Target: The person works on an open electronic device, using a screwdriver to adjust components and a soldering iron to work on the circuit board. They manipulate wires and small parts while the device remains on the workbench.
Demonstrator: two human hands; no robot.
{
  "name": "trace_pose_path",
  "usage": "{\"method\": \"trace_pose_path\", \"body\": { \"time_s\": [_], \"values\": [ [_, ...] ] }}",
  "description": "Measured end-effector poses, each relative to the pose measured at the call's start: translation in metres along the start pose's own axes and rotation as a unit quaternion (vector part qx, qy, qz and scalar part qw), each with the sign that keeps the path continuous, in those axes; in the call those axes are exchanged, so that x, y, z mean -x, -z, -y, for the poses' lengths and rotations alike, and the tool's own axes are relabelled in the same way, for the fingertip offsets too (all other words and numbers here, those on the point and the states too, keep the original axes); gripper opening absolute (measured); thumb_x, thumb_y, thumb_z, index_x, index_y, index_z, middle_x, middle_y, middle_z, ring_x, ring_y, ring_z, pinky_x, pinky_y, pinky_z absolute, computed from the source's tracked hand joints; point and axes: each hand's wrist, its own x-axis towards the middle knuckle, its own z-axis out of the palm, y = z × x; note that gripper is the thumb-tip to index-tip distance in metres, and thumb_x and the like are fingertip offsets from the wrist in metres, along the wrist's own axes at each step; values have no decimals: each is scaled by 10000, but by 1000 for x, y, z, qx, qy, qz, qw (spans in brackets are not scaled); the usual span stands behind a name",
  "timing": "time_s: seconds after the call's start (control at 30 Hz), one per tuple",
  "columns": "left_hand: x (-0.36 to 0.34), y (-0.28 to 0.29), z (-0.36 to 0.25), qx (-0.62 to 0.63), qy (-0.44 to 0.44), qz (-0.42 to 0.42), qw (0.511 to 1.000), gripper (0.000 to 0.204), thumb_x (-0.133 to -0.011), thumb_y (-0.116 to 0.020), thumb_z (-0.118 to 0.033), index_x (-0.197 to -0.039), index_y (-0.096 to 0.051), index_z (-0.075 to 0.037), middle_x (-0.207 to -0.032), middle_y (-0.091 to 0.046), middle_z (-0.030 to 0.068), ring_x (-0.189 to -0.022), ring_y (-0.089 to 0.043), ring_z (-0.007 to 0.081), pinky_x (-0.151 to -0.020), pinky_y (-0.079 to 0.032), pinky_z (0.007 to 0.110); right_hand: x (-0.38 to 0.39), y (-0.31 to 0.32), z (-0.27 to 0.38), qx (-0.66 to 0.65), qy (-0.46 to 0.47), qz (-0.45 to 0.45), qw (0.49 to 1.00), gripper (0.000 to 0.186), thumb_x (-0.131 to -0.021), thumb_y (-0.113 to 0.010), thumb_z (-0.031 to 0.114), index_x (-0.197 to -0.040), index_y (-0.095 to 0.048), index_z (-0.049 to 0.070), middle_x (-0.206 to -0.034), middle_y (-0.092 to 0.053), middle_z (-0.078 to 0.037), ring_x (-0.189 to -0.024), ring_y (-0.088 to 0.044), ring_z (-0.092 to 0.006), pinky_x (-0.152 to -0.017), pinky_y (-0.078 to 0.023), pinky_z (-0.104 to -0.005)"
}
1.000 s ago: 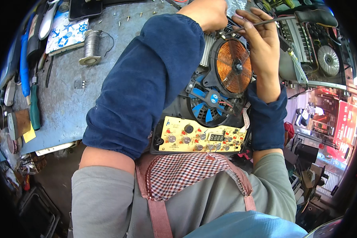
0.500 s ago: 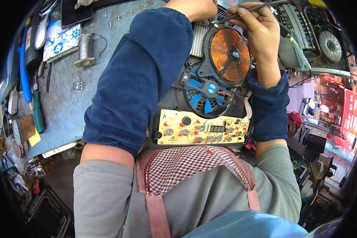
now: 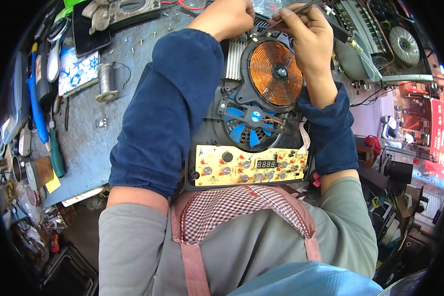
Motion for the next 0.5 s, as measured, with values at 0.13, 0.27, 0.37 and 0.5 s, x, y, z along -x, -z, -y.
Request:
{"method": "trace_pose_path", "body": {
  "time_s": [0.13, 0.27, 0.37, 0.5],
  "values": [
    [-17, -14, 28, -54, -51, -37, 997, 218, -728, -607, -26, -887, -750, 12, -816, -727, 237, -776, -731, 342, -728, -565, 427, 8, 26, 39, -123, 104, -99, 982, 137, -1046, -557, 70, -1145, -625, 5, -859, -658, -121, -666, -657, -176, -593, -573, -253],
    [-20, -20, 39, 35, 15, 3, 999, 223, -896, -612, -25, -1098, -706, -10, -818, -693, 67, -633, -670, 130, -548, -540, 282, 56, 68, 73, -55, -17, -130, 990, 150, -1008, -619, 83, -1132, -675, 20, -718, -542, 2, -468, -361, -29, -404, -235, -196],
    [-20, -19, 30, 43, 38, 49, 997, 310, -887, -576, 17, -1173, -692, -13, -854, -689, 65, -675, -666, 125, -585, -549, 265, 98, 80, 60, 86, -175, -112, 974, 224, -1010, -633, 126, -1196, -699, 19, -834, -660, -22, -495, -466, -41, -439, -344, -211],
    [-15, -14, 21, 53, 44, 57, 996, 327, -901, -584, 17, -1207, -689, -31, -841, -657, 40, -672, -615, 106, -612, -539, 258, 127, 76, 36, 154, -253, -58, 953, 361, -997, -636, 154, -1326, -663, 8, -948, -688, -17, -531, -500, -51, -494, -397, -211]
  ]
}}
